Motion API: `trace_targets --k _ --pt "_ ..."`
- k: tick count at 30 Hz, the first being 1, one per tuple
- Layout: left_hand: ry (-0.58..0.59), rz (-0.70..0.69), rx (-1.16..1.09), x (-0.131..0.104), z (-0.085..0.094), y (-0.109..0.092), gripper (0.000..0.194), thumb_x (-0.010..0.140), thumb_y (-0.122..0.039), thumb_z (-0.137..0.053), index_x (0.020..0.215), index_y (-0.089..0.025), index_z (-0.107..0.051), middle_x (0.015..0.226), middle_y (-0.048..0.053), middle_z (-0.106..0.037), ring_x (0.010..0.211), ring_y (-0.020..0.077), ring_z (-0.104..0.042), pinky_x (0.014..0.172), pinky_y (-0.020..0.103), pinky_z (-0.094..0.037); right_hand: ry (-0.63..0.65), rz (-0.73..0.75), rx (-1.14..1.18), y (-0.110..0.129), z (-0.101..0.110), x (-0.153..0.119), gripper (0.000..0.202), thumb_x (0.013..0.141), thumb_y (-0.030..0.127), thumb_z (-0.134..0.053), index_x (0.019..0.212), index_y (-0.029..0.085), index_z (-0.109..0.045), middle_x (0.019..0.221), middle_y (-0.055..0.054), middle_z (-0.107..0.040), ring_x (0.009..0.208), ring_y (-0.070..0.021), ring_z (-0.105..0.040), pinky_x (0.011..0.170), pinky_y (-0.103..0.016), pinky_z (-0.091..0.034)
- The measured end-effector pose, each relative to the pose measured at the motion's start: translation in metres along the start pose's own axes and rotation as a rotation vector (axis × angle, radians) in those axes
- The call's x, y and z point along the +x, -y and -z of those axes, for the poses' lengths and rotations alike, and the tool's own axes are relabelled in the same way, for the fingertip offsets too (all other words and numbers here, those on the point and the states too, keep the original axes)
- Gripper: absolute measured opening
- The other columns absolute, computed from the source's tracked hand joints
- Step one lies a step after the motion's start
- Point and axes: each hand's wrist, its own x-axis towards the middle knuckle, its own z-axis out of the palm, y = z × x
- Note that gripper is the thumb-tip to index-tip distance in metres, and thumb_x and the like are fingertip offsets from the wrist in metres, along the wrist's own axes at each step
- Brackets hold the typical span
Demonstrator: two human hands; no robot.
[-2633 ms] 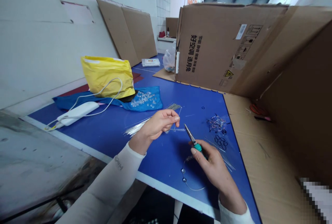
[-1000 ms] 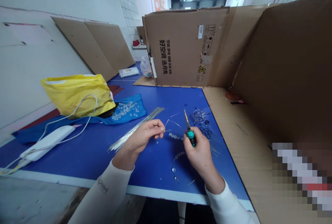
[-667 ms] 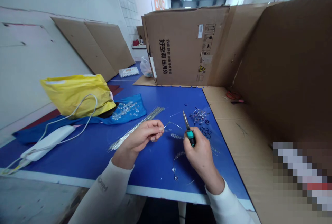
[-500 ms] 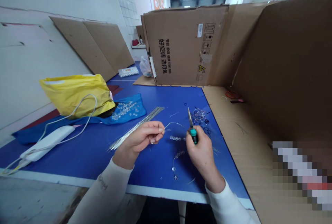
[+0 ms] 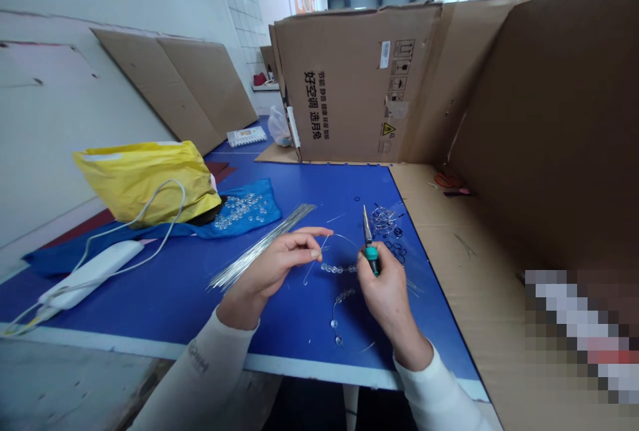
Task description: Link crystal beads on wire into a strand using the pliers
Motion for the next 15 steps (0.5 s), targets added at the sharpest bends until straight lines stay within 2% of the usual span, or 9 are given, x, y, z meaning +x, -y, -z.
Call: trace_targets --k 2,4,8,15 --pt "0.031 0.069 -0.103 0.0005 -0.0003 0.0012 0.010 0.076 -0.018 -0.064 0.068 -0.014 -0.067 0.120 0.009 -0.062 0.069 0.0095 -0.050 0.061 0.026 -0.035 0.009 -0.009 -0.003 0.0002 -0.0007 -0.0002 0.021 0.084 0.039 -0.052 0.074 0.021 -0.056 0.062 0.002 -0.055 0.059 -0.0147 -0.048 0.059 -0.026 -0.037" --pt "0.042 0.122 -0.192 0.0015 -0.0006 0.0030 0.010 0.075 -0.020 -0.066 0.068 -0.012 -0.066 0.106 0.008 -0.063 0.058 0.0054 -0.041 0.053 0.024 -0.028 0.014 -0.020 -0.006 0.0003 -0.0013 -0.0002 0.022 0.083 0.040 -0.052 0.074 0.021 -0.056 0.062 0.002 -0.054 0.059 -0.0146 -0.047 0.059 -0.027 -0.037" --pt "0.038 0.148 -0.264 0.0040 -0.0003 0.0071 0.007 0.072 -0.019 -0.067 0.071 -0.012 -0.065 0.081 0.003 -0.060 0.056 0.0058 -0.042 0.053 0.023 -0.028 0.024 -0.050 0.016 -0.0010 -0.0025 0.0011 0.023 0.082 0.041 -0.052 0.076 0.020 -0.058 0.063 0.002 -0.055 0.059 -0.0151 -0.048 0.060 -0.027 -0.038" --pt "-0.041 0.117 -0.274 0.0071 0.0054 0.0093 0.006 0.069 -0.018 -0.069 0.067 -0.012 -0.066 0.079 0.003 -0.059 0.062 0.0088 -0.048 0.058 0.025 -0.036 0.128 -0.035 0.122 -0.0055 -0.0043 0.0017 0.023 0.085 0.041 -0.057 0.092 0.020 -0.063 0.080 -0.002 -0.066 0.073 -0.0189 -0.059 0.071 -0.030 -0.044"
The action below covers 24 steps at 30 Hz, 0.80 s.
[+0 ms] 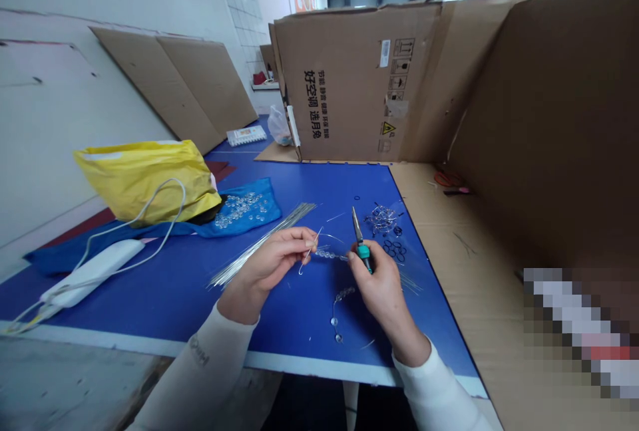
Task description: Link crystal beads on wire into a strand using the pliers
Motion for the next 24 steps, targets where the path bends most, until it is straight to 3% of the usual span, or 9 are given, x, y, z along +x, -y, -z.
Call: trace_targets --k 6,15,21,24 --pt "-0.028 -0.035 0.030 0.001 0.010 -0.004 0.007 0.072 -0.020 -0.068 0.069 -0.013 -0.067 0.077 0.003 -0.060 0.064 0.0099 -0.049 0.062 0.025 -0.037 -0.027 -0.024 -0.015 -0.007 -0.001 0.003 0.035 0.087 0.048 -0.054 0.102 0.018 -0.065 0.083 -0.005 -0.068 0.075 -0.0207 -0.061 0.071 -0.033 -0.046" --pt "-0.268 -0.120 0.096 -0.001 0.026 -0.017 0.008 0.064 -0.021 -0.073 0.065 -0.014 -0.069 0.073 0.002 -0.062 0.062 0.0101 -0.050 0.060 0.024 -0.038 0.193 0.110 -0.477 0.004 -0.011 -0.008 0.035 0.094 0.041 -0.047 0.117 0.017 -0.059 0.108 -0.012 -0.067 0.098 -0.0253 -0.062 0.085 -0.036 -0.043" --pt "-0.282 -0.132 0.099 -0.004 0.030 -0.022 0.009 0.063 -0.022 -0.073 0.065 -0.014 -0.069 0.074 0.002 -0.062 0.062 0.0104 -0.051 0.060 0.024 -0.039 0.269 0.180 -0.854 0.012 -0.021 -0.010 0.023 0.093 0.038 -0.050 0.093 0.018 -0.062 0.090 -0.011 -0.064 0.086 -0.0258 -0.059 0.077 -0.035 -0.040" --pt "-0.280 -0.126 0.082 -0.004 0.030 -0.022 0.010 0.063 -0.022 -0.073 0.066 -0.014 -0.069 0.072 0.002 -0.063 0.061 0.0102 -0.051 0.059 0.024 -0.039 0.301 0.201 -0.955 0.011 -0.027 -0.007 0.024 0.092 0.039 -0.051 0.092 0.018 -0.062 0.090 -0.012 -0.064 0.085 -0.0264 -0.059 0.078 -0.037 -0.039"
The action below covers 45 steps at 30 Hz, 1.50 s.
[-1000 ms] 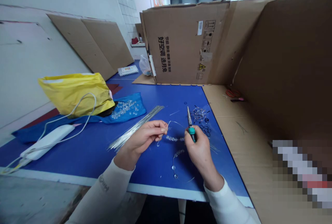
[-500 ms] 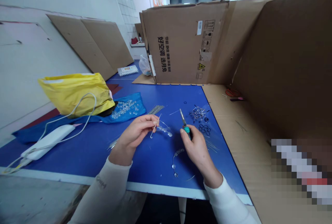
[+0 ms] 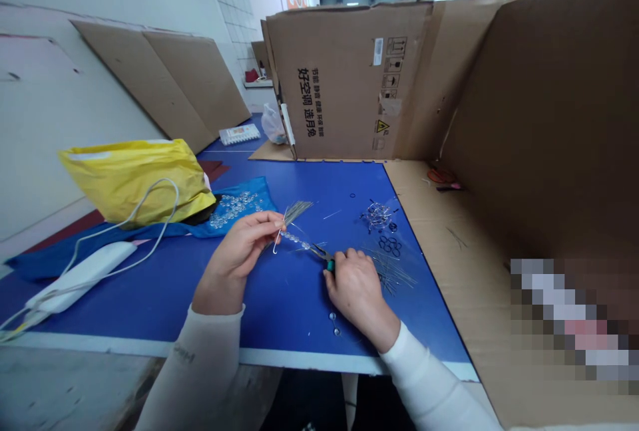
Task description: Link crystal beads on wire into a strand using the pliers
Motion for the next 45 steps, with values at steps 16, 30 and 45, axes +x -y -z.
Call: trace_targets --k 16,30,45 --pt "0.004 0.022 -0.129 0.001 -0.011 0.014 0.012 0.067 -0.025 -0.073 0.069 -0.014 -0.069 0.074 0.002 -0.063 0.059 0.0082 -0.046 0.058 0.023 -0.035 -0.002 0.196 0.002 0.032 -0.018 0.019 0.033 0.087 0.039 -0.058 0.107 0.014 -0.067 0.104 -0.016 -0.064 0.101 -0.0301 -0.056 0.092 -0.043 -0.039" --pt "-0.018 -0.031 -0.057 -0.001 -0.023 0.025 0.013 0.072 -0.025 -0.068 0.071 -0.013 -0.068 0.072 0.001 -0.063 0.057 0.0076 -0.044 0.057 0.023 -0.034 -0.526 0.394 0.396 0.028 0.021 0.016 0.023 0.094 0.017 -0.046 0.112 0.018 -0.061 0.098 -0.009 -0.068 0.086 -0.0201 -0.063 0.076 -0.033 -0.050" --pt "-0.143 -0.133 0.156 -0.002 -0.037 0.032 0.016 0.075 -0.030 -0.068 0.070 -0.014 -0.065 0.062 -0.001 -0.060 0.058 0.0114 -0.054 0.059 0.023 -0.042 -0.068 -0.235 1.596 0.041 0.018 0.043 0.029 0.066 0.044 -0.072 0.073 0.018 -0.062 0.056 0.002 -0.060 0.043 -0.0075 -0.039 0.043 -0.022 -0.027"
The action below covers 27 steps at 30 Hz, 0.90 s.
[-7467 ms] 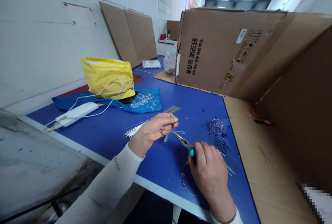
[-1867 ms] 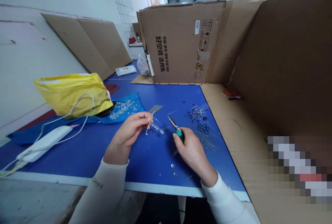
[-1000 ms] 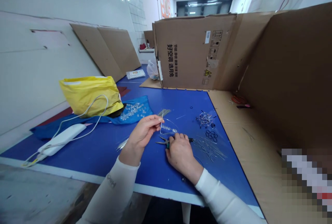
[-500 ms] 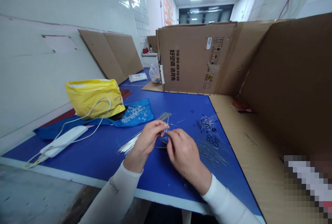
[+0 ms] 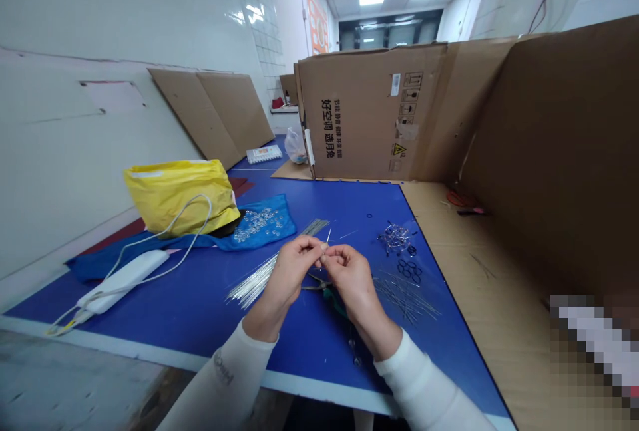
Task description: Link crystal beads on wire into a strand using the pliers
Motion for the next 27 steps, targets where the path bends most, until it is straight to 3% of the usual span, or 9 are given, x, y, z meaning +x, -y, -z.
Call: trace_targets --k 5,8,10,12,17,19,22,24,27 --pt "0.013 -0.030 0.186 0.006 0.001 0.004 0.023 0.084 -0.036 -0.059 0.074 -0.016 -0.062 0.063 -0.001 -0.058 0.057 0.0121 -0.054 0.057 0.023 -0.041 -0.036 0.016 -0.137 -0.003 0.015 0.005 0.027 0.066 0.041 -0.066 0.076 0.016 -0.065 0.064 -0.002 -0.066 0.046 -0.0087 -0.042 0.045 -0.023 -0.028" --pt "0.011 -0.183 0.498 0.007 0.002 0.006 0.017 0.086 -0.028 -0.055 0.072 -0.017 -0.058 0.067 -0.001 -0.056 0.060 0.0124 -0.053 0.059 0.024 -0.038 -0.087 0.055 -0.214 -0.004 0.033 0.013 0.024 0.066 0.038 -0.063 0.075 0.017 -0.066 0.065 -0.003 -0.067 0.052 -0.0117 -0.049 0.050 -0.025 -0.034" --pt "0.091 -0.328 0.741 0.003 0.001 0.008 0.015 0.086 -0.020 -0.052 0.071 -0.018 -0.056 0.069 0.000 -0.055 0.065 0.0142 -0.054 0.062 0.026 -0.038 -0.108 0.084 -0.245 -0.003 0.044 0.018 0.021 0.066 0.036 -0.061 0.073 0.017 -0.066 0.066 -0.003 -0.066 0.057 -0.0133 -0.053 0.055 -0.026 -0.038" --pt "0.254 -0.436 0.911 -0.004 -0.001 0.010 0.014 0.085 -0.014 -0.049 0.073 -0.018 -0.056 0.072 0.001 -0.058 0.070 0.0156 -0.055 0.064 0.027 -0.038 -0.117 0.117 -0.284 -0.001 0.052 0.022 0.018 0.065 0.035 -0.061 0.070 0.018 -0.064 0.065 -0.002 -0.065 0.060 -0.0144 -0.055 0.059 -0.027 -0.041" --pt "0.488 -0.508 1.113 -0.018 -0.005 0.010 0.019 0.089 -0.020 -0.052 0.070 -0.019 -0.056 0.070 0.002 -0.062 0.067 0.0172 -0.059 0.062 0.028 -0.039 -0.104 0.190 -0.397 0.000 0.062 0.026 0.019 0.066 0.037 -0.058 0.069 0.019 -0.062 0.063 0.000 -0.060 0.059 -0.0142 -0.052 0.059 -0.027 -0.040" --pt "0.426 -0.523 1.121 -0.019 -0.005 0.005 0.022 0.092 -0.023 -0.052 0.070 -0.019 -0.058 0.072 0.002 -0.063 0.069 0.0181 -0.061 0.064 0.029 -0.042 -0.098 0.212 -0.440 -0.001 0.064 0.025 0.016 0.068 0.036 -0.058 0.070 0.020 -0.062 0.063 0.001 -0.059 0.059 -0.0140 -0.051 0.058 -0.027 -0.039" --pt "0.126 -0.571 1.033 -0.015 -0.002 -0.002 0.017 0.095 -0.025 -0.050 0.088 -0.018 -0.064 0.085 0.005 -0.066 0.077 0.0188 -0.063 0.071 0.031 -0.048 -0.088 0.253 -0.563 0.000 0.064 0.021 0.011 0.073 0.030 -0.056 0.073 0.020 -0.062 0.065 0.001 -0.061 0.060 -0.0144 -0.052 0.060 -0.027 -0.038" --pt "-0.013 -0.680 0.981 -0.011 0.000 -0.004 0.019 0.095 -0.021 -0.051 0.107 -0.017 -0.064 0.100 0.009 -0.066 0.091 0.0209 -0.063 0.080 0.033 -0.050 -0.074 0.310 -0.712 0.002 0.064 0.017 0.011 0.077 0.025 -0.053 0.076 0.021 -0.063 0.069 0.000 -0.064 0.062 -0.0149 -0.054 0.061 -0.027 -0.039" --pt "-0.035 -0.806 0.998 -0.008 0.002 -0.004 0.027 0.093 -0.018 -0.053 0.119 -0.020 -0.063 0.118 0.011 -0.064 0.108 0.0246 -0.058 0.093 0.040 -0.049 -0.063 0.455 -0.927 0.008 0.061 0.011 0.012 0.082 0.020 -0.051 0.079 0.021 -0.063 0.075 -0.002 -0.066 0.068 -0.0167 -0.056 0.067 -0.029 -0.041"
